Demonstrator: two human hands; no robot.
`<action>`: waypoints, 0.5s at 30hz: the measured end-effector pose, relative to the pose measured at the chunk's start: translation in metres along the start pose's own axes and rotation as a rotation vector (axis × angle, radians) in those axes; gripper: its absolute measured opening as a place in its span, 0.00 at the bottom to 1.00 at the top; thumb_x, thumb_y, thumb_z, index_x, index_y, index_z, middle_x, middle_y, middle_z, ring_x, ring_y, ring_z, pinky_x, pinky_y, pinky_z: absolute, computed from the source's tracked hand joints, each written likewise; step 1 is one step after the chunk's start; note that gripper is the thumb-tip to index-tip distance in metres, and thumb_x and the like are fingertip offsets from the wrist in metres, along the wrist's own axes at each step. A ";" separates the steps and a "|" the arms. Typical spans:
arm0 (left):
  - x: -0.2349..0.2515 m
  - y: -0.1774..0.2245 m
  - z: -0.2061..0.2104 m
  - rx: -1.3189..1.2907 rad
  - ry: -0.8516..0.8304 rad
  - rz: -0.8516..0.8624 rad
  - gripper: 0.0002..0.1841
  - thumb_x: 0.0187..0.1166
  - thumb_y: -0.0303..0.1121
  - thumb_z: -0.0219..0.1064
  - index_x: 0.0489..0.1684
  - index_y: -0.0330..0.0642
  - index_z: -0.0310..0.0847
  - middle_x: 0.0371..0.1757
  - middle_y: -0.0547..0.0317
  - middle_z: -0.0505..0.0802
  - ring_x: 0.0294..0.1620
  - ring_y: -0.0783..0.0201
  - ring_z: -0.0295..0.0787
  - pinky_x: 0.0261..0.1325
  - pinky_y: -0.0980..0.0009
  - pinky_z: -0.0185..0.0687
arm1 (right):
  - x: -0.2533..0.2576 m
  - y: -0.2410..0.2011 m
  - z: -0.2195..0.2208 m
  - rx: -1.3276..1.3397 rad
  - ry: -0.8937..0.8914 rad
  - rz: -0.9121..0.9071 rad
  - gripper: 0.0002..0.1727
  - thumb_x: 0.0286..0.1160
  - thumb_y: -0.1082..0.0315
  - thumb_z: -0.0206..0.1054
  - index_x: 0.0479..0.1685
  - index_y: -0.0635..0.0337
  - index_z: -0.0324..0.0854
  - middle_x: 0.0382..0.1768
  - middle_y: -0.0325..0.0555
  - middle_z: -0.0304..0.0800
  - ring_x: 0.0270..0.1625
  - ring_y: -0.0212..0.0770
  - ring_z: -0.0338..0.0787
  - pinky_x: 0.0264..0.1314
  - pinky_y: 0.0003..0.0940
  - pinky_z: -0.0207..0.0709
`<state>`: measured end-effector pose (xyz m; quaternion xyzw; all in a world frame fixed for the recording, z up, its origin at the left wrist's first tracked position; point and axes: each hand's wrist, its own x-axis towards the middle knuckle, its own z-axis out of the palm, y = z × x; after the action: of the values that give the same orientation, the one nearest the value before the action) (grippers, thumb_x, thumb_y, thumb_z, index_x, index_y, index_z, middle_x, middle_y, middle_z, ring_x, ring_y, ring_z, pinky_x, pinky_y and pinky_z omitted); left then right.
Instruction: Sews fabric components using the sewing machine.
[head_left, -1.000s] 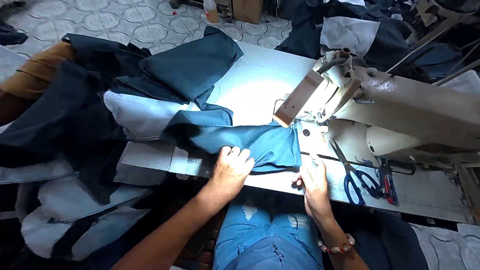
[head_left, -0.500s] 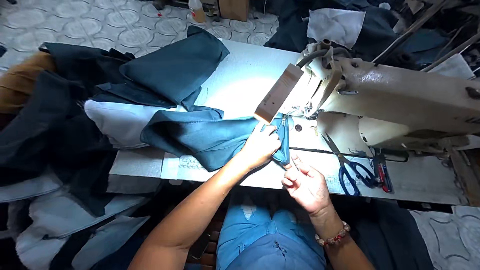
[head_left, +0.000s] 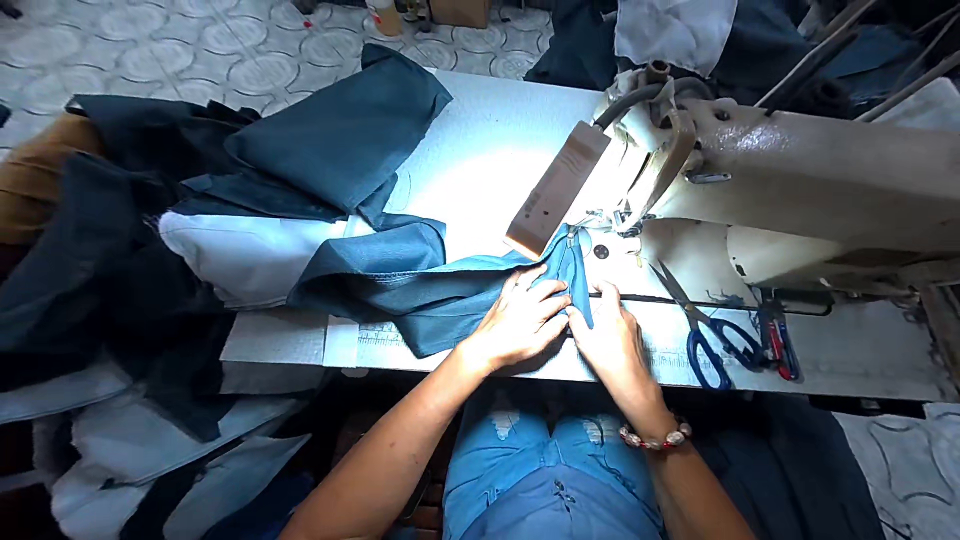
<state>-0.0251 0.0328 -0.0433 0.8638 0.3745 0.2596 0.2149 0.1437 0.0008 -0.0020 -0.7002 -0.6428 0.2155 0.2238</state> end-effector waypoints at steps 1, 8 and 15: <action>0.000 0.000 0.000 0.001 -0.005 -0.004 0.22 0.87 0.40 0.50 0.59 0.43 0.92 0.70 0.48 0.89 0.83 0.36 0.69 0.83 0.36 0.55 | 0.000 0.000 0.003 -0.009 0.005 -0.007 0.27 0.77 0.65 0.67 0.72 0.73 0.75 0.33 0.61 0.92 0.41 0.61 0.94 0.49 0.57 0.83; 0.005 0.005 0.001 -0.008 0.034 -0.061 0.23 0.86 0.40 0.48 0.59 0.44 0.92 0.65 0.48 0.91 0.78 0.39 0.76 0.80 0.37 0.60 | -0.014 -0.015 0.011 -0.228 0.105 -0.058 0.24 0.78 0.75 0.58 0.73 0.70 0.80 0.39 0.66 0.95 0.38 0.67 0.95 0.40 0.61 0.83; 0.011 -0.001 -0.006 0.007 -0.072 -0.027 0.24 0.86 0.42 0.48 0.58 0.48 0.94 0.70 0.46 0.88 0.80 0.37 0.73 0.75 0.32 0.61 | -0.012 -0.025 0.010 -0.454 -0.043 -0.078 0.24 0.81 0.70 0.59 0.76 0.67 0.80 0.33 0.58 0.95 0.38 0.60 0.95 0.38 0.53 0.82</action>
<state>-0.0228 0.0426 -0.0365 0.8682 0.3792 0.2239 0.2287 0.1166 -0.0086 0.0054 -0.7024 -0.7060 0.0715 0.0550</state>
